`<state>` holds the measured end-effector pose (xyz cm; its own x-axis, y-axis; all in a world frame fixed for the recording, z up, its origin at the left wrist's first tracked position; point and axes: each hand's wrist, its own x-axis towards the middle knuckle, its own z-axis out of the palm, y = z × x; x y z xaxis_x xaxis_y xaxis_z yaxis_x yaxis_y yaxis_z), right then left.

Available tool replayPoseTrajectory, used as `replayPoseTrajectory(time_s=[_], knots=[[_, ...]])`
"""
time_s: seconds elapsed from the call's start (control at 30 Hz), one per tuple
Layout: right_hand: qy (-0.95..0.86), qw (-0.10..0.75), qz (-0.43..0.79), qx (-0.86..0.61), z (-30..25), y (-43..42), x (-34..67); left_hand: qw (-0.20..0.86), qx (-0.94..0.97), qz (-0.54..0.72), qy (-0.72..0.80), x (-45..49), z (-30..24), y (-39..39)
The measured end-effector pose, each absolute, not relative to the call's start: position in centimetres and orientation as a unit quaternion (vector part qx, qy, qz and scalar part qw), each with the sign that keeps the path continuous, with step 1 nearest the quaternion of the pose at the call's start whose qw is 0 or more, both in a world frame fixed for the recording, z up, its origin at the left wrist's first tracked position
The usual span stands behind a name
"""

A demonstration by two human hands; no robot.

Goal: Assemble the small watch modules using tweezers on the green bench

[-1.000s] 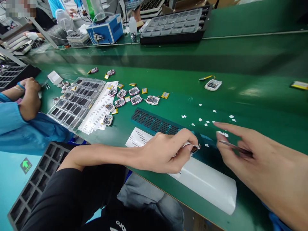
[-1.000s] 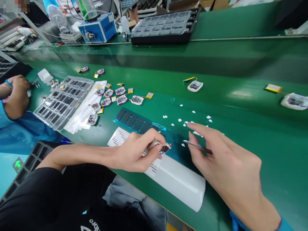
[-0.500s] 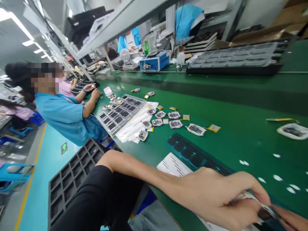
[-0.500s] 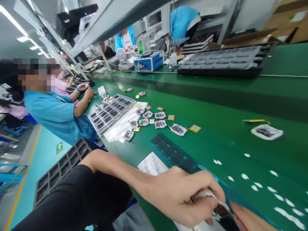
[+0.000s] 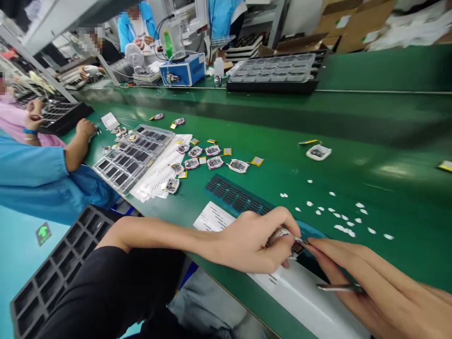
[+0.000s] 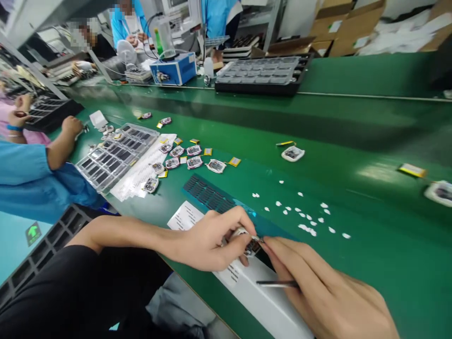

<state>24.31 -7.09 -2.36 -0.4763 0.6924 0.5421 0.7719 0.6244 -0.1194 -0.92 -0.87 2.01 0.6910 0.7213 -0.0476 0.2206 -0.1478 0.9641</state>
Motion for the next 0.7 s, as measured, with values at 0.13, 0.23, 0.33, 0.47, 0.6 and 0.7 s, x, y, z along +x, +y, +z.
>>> replayPoseTrajectory(time_s=[0.13,0.23,0.33,0.47,0.6,0.7], knots=[[-0.867,0.280,-0.068,-0.406,0.7,-6.5,22.4,0.564,0.724,0.222,0.329,-1.0,1.9,-1.0],[-0.866,0.280,-0.079,-0.406,1.4,-6.4,21.6,0.563,0.723,0.225,0.332,-1.0,2.0,-1.0],[-0.870,0.280,-0.106,-0.392,1.4,-6.5,21.5,0.568,0.715,0.230,0.336,-0.9,2.1,-1.2],[-0.871,0.255,-0.150,-0.392,1.1,-6.9,21.8,0.548,0.727,0.243,0.334,-0.8,1.8,-1.4],[-0.867,0.256,-0.159,-0.397,0.7,-7.3,21.7,0.513,0.739,0.273,0.341,-0.7,1.3,-1.6],[-0.841,0.315,-0.108,-0.427,0.9,-7.3,21.0,0.516,0.728,0.307,0.332,-0.6,1.1,-1.5]])
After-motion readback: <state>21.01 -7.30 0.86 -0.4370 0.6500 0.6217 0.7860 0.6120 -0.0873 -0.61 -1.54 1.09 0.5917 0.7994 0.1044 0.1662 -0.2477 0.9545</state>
